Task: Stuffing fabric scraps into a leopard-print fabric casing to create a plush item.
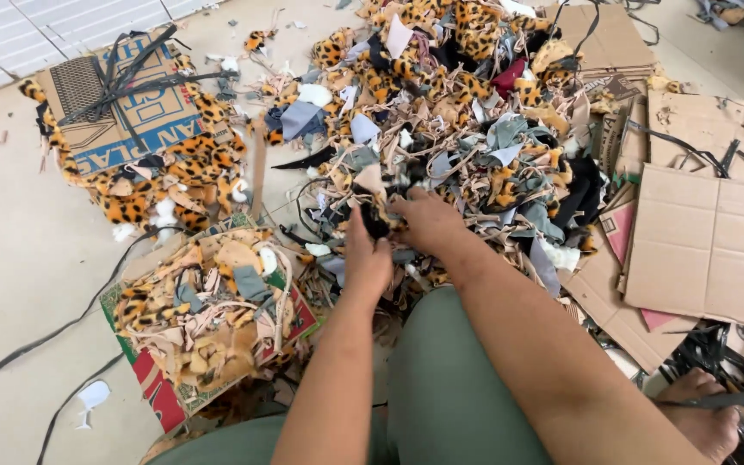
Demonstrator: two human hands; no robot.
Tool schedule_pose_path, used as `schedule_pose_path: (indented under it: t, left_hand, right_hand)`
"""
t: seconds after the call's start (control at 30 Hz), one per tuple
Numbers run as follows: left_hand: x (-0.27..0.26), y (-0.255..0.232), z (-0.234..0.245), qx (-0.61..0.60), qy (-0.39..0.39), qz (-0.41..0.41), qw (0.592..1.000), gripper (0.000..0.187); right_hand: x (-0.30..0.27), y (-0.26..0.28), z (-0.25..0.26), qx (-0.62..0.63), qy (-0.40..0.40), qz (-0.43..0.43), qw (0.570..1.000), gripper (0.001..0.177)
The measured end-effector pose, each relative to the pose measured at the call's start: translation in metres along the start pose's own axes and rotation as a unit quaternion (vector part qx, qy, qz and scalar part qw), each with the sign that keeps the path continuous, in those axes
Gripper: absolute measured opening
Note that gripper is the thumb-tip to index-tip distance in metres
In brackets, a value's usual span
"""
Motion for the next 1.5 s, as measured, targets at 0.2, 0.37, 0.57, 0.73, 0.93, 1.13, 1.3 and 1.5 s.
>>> schedule_pose_path:
  t: [0.2,0.37,0.57,0.73,0.93,1.13,1.3,1.5]
  left_hand:
    - [-0.007,-0.063,-0.003,-0.189,-0.017,-0.043,0.981,0.052]
    - [-0.031,-0.099,0.026,-0.188,-0.039,-0.160,0.968,0.044]
    - [-0.009,-0.075,0.016,-0.117,0.011,-0.152,0.981,0.049]
    - [-0.024,-0.062,0.025,-0.174,-0.065,-0.128,0.974,0.031]
    - [-0.014,-0.016,0.016,-0.042,-0.033,-0.184,0.981,0.017]
    - [0.000,-0.010,0.010,-0.148,-0.027,-0.080,0.985,0.025]
    - [0.014,-0.005,0.005,-0.267,-0.030,0.047,0.962,0.040]
    - [0.016,0.026,0.026,-0.403,-0.054,0.075,0.911,0.044]
  right_hand:
    - [-0.014,-0.014,0.053,0.180,-0.264,0.021,0.948,0.046]
    - [-0.082,0.020,0.113,0.370,-0.323,0.085,0.867,0.043]
    - [-0.070,0.037,0.109,0.329,-0.198,0.120,0.916,0.056]
    - [-0.060,0.028,0.097,0.287,-0.262,0.074,0.918,0.036]
    - [-0.078,0.088,0.088,0.332,-0.306,0.193,0.871,0.050]
    - [-0.103,0.128,0.091,0.419,-0.237,0.281,0.830,0.044]
    - [-0.097,0.104,0.100,0.467,-0.269,0.302,0.786,0.051]
    - [-0.093,0.060,0.117,0.464,-0.333,0.233,0.787,0.046]
Point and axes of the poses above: each hand's wrist, its own x-axis towards the middle knuckle, its own z-axis out of the back of the hand, y = z × x, the point moved 4 cm from there along x, towards the middle knuckle, and after that the axes turned 8 degrees about x, right-handed, at the moved point
